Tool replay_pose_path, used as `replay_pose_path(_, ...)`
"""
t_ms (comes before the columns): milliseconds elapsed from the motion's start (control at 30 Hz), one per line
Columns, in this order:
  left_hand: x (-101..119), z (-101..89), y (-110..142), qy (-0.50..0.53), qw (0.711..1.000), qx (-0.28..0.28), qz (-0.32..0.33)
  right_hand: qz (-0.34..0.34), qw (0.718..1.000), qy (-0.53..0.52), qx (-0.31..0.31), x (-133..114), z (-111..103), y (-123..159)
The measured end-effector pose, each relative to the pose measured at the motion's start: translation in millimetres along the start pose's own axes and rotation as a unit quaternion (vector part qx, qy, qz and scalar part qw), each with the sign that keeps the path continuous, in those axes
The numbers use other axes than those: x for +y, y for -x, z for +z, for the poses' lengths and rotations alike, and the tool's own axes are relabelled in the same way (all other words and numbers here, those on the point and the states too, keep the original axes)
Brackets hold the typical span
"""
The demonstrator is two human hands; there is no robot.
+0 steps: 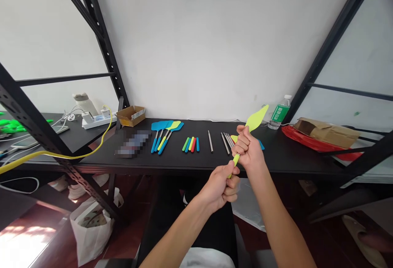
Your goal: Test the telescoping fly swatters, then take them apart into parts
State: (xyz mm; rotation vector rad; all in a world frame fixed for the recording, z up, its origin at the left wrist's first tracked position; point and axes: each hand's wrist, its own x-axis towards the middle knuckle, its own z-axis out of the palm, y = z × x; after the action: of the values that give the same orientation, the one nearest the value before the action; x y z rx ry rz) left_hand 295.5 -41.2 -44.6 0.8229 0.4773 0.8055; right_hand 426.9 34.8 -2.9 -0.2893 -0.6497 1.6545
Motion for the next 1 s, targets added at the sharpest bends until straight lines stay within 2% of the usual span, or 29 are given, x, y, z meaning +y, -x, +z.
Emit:
replay_pose_path(133, -10, 13.8, 23, 0.159, 0.981, -0.100, -0.050, -0.043, 0.999, 0.021, -0.001, -13, 12, 15)
replay_pose_path(233, -22, 12.1, 39, 0.146, 0.978, -0.114, -0.093, -0.103, 0.994, 0.022, 0.009, -34, 5, 20)
replay_pose_path(300, -21, -3.2, 42, 0.044, 0.991, -0.068, -0.108, -0.137, 0.990, 0.016, 0.009, -51, -8, 18)
replay_pose_path(333, -15, -16.0, 40, -0.036, 0.996, -0.015, -0.087, -0.140, 0.990, 0.016, 0.009, -59, -15, 16)
replay_pose_path(367, -5, -31.9, 37, -0.119, 0.990, 0.064, -0.042, -0.135, 0.991, 0.018, 0.012, -66, -22, 14)
replay_pose_path(400, 8, -50.1, 33, -0.226, 0.962, 0.155, 0.010, -0.124, 0.992, 0.024, 0.018, -70, -28, 10)
replay_pose_path(433, 23, -69.3, 27, -0.362, 0.900, 0.240, 0.046, -0.109, 0.993, 0.030, 0.025, -72, -33, 7)
replay_pose_path(467, 40, -88.4, 21, -0.504, 0.799, 0.318, 0.080, -0.093, 0.994, 0.035, 0.034, -71, -37, 3)
replay_pose_path(500, 55, -106.1, 15, -0.623, 0.680, 0.379, 0.074, -0.078, 0.995, 0.038, 0.045, -68, -40, -1)
replay_pose_path(533, 69, -121.3, 10, -0.652, 0.635, 0.409, 0.068, -0.066, 0.995, 0.038, 0.057, -63, -42, -5)
replay_pose_path(600, 88, -142.5, 1, -0.683, 0.589, 0.428, 0.054, -0.049, 0.996, 0.032, 0.074, -51, -43, -14)
replay_pose_path(667, 93, -152.0, -5, -0.702, 0.567, 0.428, 0.044, -0.039, 0.996, 0.026, 0.076, -38, -43, -21)
replay_pose_path(733, 90, -153.4, -8, -0.722, 0.548, 0.420, 0.040, -0.030, 0.997, 0.026, 0.065, -26, -42, -26)
replay_pose_path(867, 83, -141.9, -7, -0.743, 0.523, 0.412, 0.059, -0.009, 0.999, 0.024, 0.042, -11, -39, -29)
replay_pose_path(900, 83, -135.2, -6, -0.740, 0.529, 0.409, 0.078, -0.001, 0.999, 0.026, 0.041, -7, -38, -29)
replay_pose_path(933, 83, -126.5, -7, -0.729, 0.546, 0.399, 0.103, 0.004, 0.999, 0.031, 0.042, -3, -36, -29)
replay_pose_path(967, 83, -115.7, -8, -0.710, 0.575, 0.383, 0.134, 0.008, 0.998, 0.041, 0.045, 1, -33, -28)
replay_pose_path(1000, 82, -103.1, -10, -0.683, 0.616, 0.356, 0.165, 0.009, 0.997, 0.055, 0.049, 5, -30, -28)
